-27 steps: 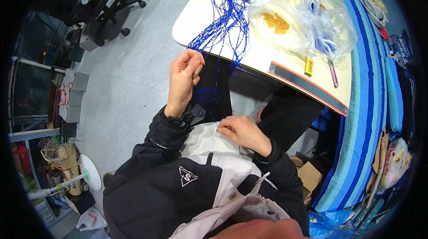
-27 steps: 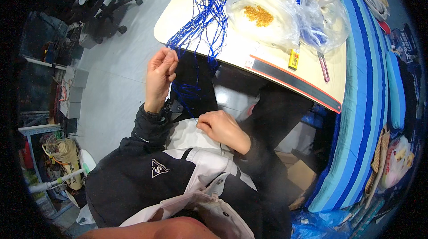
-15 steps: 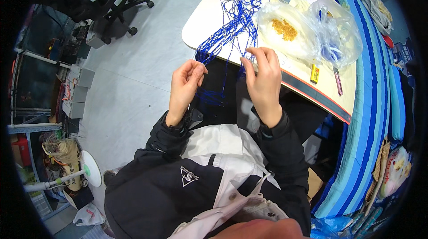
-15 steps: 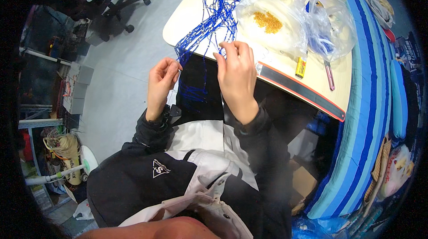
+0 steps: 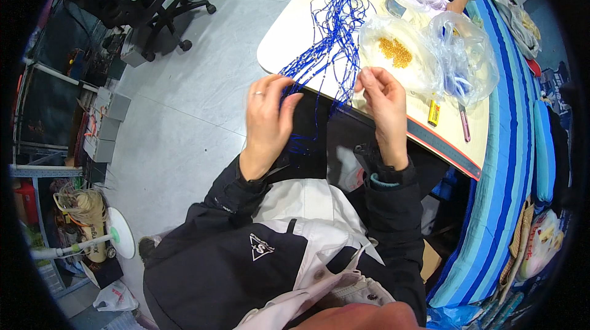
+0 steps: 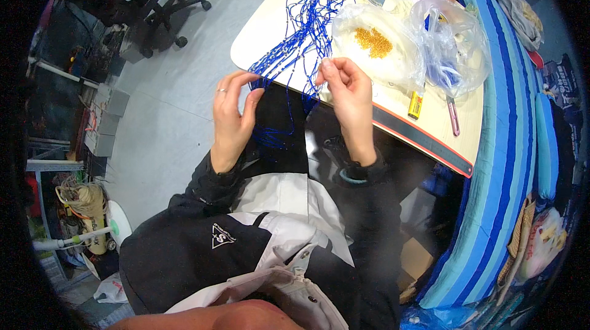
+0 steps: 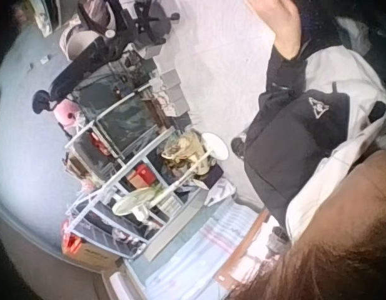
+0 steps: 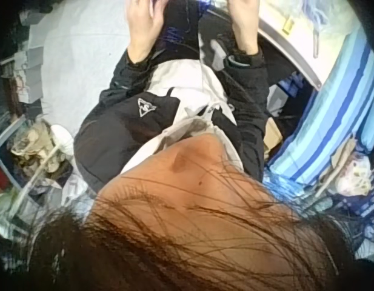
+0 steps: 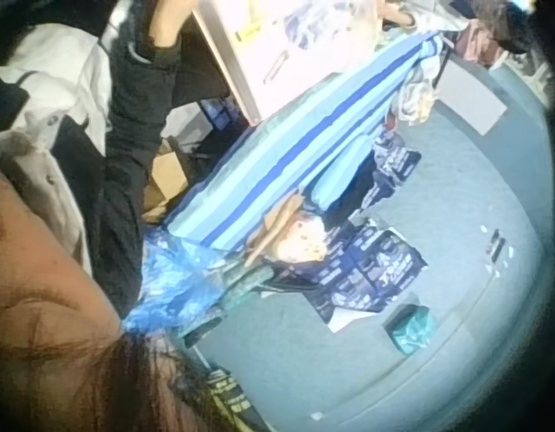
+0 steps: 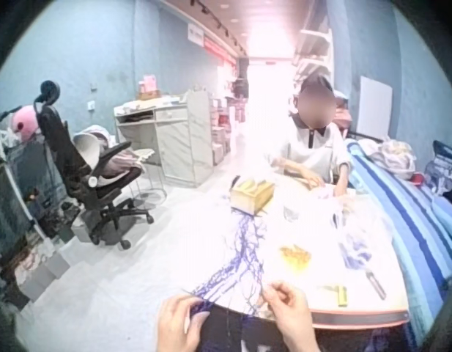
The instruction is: The person assembles fishing rigs by threading small beads onto blue monofilament lines, measuring segments against a ruler, tying knots, and using pliers and a lighter to trim and seal the line ends. The process is repeated for multiple lines on a cluttered workbench.
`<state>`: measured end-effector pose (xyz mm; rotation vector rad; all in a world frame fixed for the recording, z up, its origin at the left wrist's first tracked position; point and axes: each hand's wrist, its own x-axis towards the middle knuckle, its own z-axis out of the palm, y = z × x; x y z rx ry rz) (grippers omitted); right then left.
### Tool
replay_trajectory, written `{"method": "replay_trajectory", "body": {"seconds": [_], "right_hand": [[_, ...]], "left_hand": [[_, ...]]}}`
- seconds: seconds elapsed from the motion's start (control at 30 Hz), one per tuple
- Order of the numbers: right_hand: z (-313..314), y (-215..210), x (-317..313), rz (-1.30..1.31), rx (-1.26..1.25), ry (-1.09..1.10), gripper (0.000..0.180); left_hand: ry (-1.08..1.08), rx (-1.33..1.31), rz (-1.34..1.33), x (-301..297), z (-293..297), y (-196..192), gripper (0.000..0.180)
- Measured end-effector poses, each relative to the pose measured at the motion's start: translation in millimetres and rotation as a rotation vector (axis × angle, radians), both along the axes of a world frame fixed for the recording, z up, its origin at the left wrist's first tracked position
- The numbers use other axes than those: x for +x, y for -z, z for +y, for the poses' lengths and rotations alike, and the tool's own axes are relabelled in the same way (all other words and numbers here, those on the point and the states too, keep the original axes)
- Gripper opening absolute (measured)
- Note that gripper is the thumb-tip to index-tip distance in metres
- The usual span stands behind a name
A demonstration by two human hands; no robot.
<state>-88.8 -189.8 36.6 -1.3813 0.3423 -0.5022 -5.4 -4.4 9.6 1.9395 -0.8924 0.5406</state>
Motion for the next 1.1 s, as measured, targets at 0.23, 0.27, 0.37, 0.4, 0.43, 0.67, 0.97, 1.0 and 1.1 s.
{"method": "replay_trajectory", "body": {"seconds": [0.23,0.27,0.37,0.4,0.43,0.67,0.97,1.0,1.1], "right_hand": [[-15.6,-9.7,-23.0,0.061,0.302,-0.211,0.023],[-18.0,-9.7,-26.4,0.059,0.322,-0.213,0.024],[-27.0,-10.8,-39.7,0.128,0.425,-0.203,0.028],[-28.6,-10.4,-44.5,0.103,0.398,-0.240,0.029],[-30.1,-10.2,-50.2,0.140,0.372,-0.214,0.030],[-37.9,-10.5,-83.8,0.164,0.198,-0.266,0.021],[-30.0,-5.2,-158.0,-0.162,0.145,0.239,0.004],[-30.0,-3.5,-163.4,-0.277,0.204,0.249,0.003],[-27.5,1.9,-173.7,-0.413,0.472,0.308,0.005]], "left_hand": [[0.529,0.001,0.013,7.8,-69.1,-21.8,0.022],[0.546,0.080,0.002,10.0,-71.1,-22.0,0.019],[0.537,0.045,-0.041,14.6,-73.5,-20.8,0.006],[0.538,-0.008,-0.017,15.9,-73.5,-20.6,0.004],[0.542,-0.063,0.049,16.7,-73.4,-20.4,0.002],[0.502,-0.150,0.033,15.8,-69.9,-25.2,0.006],[0.505,-0.075,-0.110,-0.8,-55.8,-21.7,0.009],[0.505,-0.069,-0.113,-3.0,-54.7,-19.8,0.009],[0.520,-0.071,-0.126,-9.4,-54.5,-13.0,0.012]]}}
